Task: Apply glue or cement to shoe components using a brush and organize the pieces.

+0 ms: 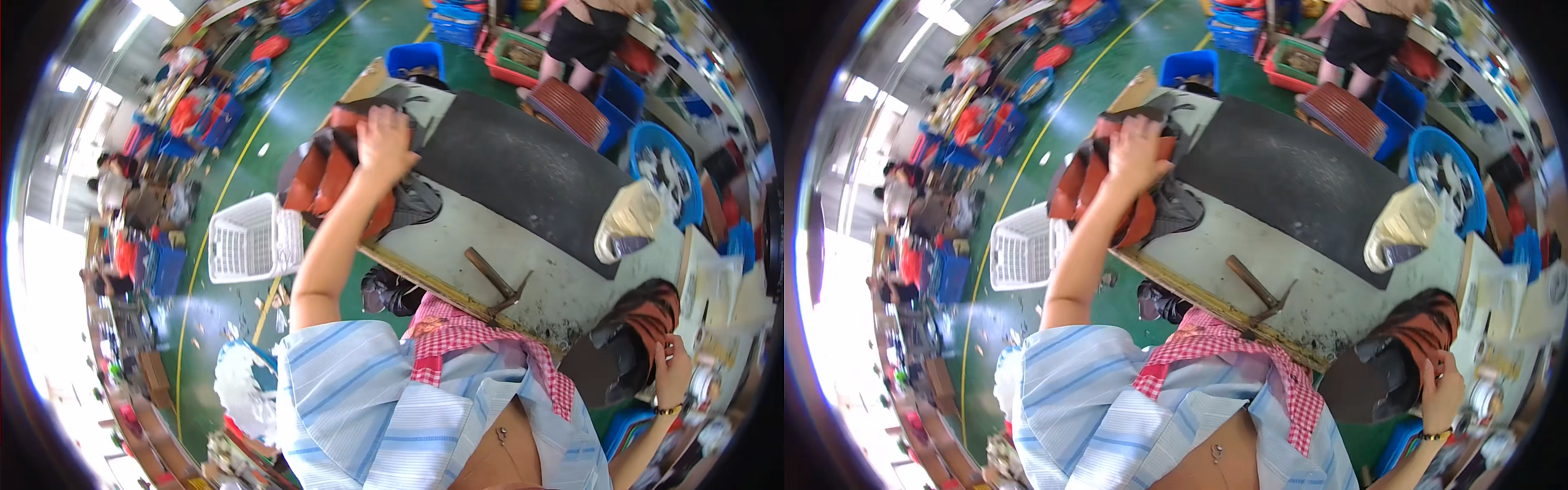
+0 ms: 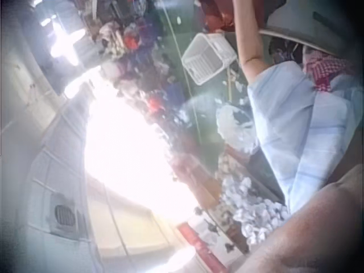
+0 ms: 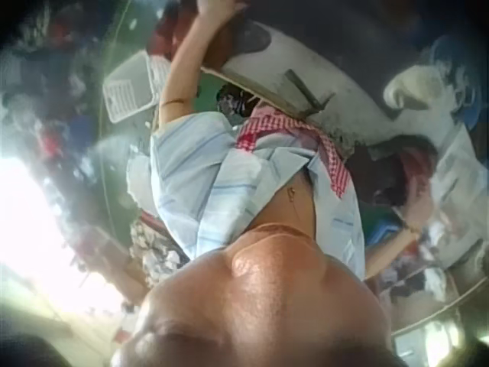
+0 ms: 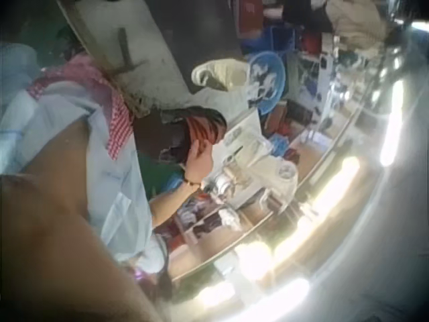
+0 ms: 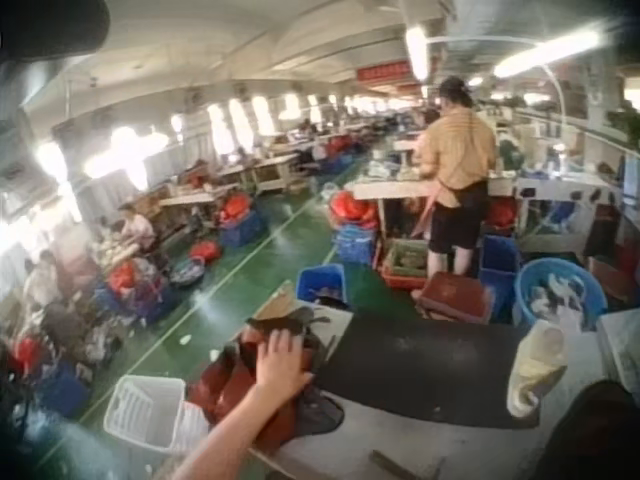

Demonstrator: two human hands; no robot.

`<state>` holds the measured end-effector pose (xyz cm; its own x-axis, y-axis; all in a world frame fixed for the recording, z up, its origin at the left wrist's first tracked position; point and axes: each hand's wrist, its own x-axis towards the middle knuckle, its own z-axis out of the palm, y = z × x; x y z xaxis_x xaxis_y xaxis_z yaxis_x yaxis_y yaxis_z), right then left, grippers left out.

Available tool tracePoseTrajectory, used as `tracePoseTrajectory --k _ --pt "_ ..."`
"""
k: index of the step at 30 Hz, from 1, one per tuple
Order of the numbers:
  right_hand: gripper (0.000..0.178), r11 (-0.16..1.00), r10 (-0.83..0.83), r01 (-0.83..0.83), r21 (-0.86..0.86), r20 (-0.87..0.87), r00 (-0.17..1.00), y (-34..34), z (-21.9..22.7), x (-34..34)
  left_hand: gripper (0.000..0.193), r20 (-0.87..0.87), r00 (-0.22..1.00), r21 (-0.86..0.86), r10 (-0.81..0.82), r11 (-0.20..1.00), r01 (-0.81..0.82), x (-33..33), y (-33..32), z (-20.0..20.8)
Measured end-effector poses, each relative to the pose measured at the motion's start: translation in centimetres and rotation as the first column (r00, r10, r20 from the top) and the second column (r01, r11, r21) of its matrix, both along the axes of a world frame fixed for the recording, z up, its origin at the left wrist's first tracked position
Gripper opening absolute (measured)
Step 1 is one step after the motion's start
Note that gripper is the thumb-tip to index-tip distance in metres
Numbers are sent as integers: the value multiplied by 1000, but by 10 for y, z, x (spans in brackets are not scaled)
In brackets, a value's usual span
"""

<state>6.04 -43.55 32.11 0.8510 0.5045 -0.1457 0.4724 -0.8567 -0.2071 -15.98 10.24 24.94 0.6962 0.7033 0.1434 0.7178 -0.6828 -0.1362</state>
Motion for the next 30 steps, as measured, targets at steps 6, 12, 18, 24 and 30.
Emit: tracePoseTrajectory --k 6,12,18,24,30 --pt "19 816 546 -515 262 -56 836 135 -14 52 80 181 983 39 16 999 -23 -69 119 -49" --pt "26 691 719 -699 183 -74 691 208 -24 16 30 -58 968 -195 245 948 -252 -15 136 -74" --pt "23 629 776 -745 223 -122 619 199 -53 25 6 278 687 305 -671 740 600 38 33 -34" --pt "28 479 822 -725 495 38 569 299 -162 39 16 -107 368 229 -924 337 913 72 -31 -158" --pt "46 421 841 -805 418 154 519 352 -221 8 13 -144 557 254 -818 513 820 60 -55 -159"
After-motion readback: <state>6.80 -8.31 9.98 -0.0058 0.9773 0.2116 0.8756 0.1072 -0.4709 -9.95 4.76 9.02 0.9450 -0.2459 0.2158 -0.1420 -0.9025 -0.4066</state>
